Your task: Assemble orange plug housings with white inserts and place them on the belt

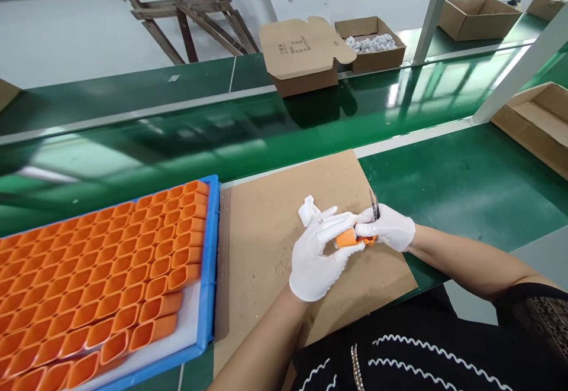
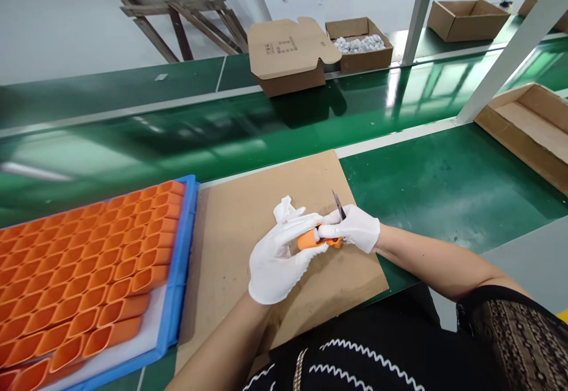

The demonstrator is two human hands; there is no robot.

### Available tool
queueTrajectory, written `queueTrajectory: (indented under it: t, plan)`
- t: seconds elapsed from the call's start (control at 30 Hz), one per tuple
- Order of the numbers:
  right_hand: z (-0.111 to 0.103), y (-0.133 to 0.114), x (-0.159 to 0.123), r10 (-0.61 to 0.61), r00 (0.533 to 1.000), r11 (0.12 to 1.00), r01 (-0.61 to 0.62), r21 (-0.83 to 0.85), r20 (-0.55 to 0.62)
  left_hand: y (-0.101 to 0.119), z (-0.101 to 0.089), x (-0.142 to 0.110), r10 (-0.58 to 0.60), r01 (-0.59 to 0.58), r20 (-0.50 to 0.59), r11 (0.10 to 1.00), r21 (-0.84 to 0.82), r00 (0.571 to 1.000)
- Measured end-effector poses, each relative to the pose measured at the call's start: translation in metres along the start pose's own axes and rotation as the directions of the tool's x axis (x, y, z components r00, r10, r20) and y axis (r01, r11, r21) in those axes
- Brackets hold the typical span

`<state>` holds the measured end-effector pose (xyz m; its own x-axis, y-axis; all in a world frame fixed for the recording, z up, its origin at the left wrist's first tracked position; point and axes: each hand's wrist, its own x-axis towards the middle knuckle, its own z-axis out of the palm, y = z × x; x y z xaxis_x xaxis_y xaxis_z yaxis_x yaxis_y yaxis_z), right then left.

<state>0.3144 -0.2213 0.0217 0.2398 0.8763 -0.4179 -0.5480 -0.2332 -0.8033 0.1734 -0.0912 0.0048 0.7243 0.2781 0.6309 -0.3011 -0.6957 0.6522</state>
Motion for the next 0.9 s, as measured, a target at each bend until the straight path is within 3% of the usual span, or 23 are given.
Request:
queueTrajectory:
  t: [0.13, 0.3, 0.53, 0.67, 0.8, 0.87, 0.9]
  plan:
    - [0.002, 0.016, 0.009, 0.090, 0.996, 0.990, -0.089, 0.113, -0.004, 0.005, 0.003, -0.002, -0.051, 0.055, -0.041, 0.994, 0.096, 0.998]
    - [0.008, 0.033, 0.016, 0.142, 0.989, 0.978, -0.147, 0.148, 0.045, 0.002, 0.012, -0.008, -0.062, 0.062, -0.052, 0.998, 0.011, 0.997]
    - [0.007, 0.031, 0.019, 0.117, 0.989, 0.979, -0.130, 0.154, 0.089, 0.001, 0.010, -0.005, -0.025, 0.026, -0.084, 1.000, 0.017, 0.996]
    - [0.004, 0.024, 0.009, 0.061, 0.990, 0.992, -0.075, 0.105, 0.130, 0.003, 0.009, -0.001, -0.115, 0.126, -0.100, 0.985, 0.114, 0.988]
    - [-0.005, 0.012, 0.005, -0.002, 0.996, 0.984, -0.013, -0.178, -0.086, 0.000, 0.015, 0.000, -0.202, 0.207, -0.053, 0.973, 0.101, 0.978]
    - [-0.014, -0.001, 0.010, -0.113, 0.970, 0.936, 0.031, -0.351, -0.216, -0.004, 0.019, 0.000, -0.254, 0.260, -0.068, 0.958, 0.122, 0.965]
    - [-0.019, -0.009, 0.014, -0.215, 0.934, 0.879, 0.057, -0.473, -0.286, -0.005, 0.021, 0.000, -0.277, 0.289, -0.102, 0.948, 0.134, 0.955]
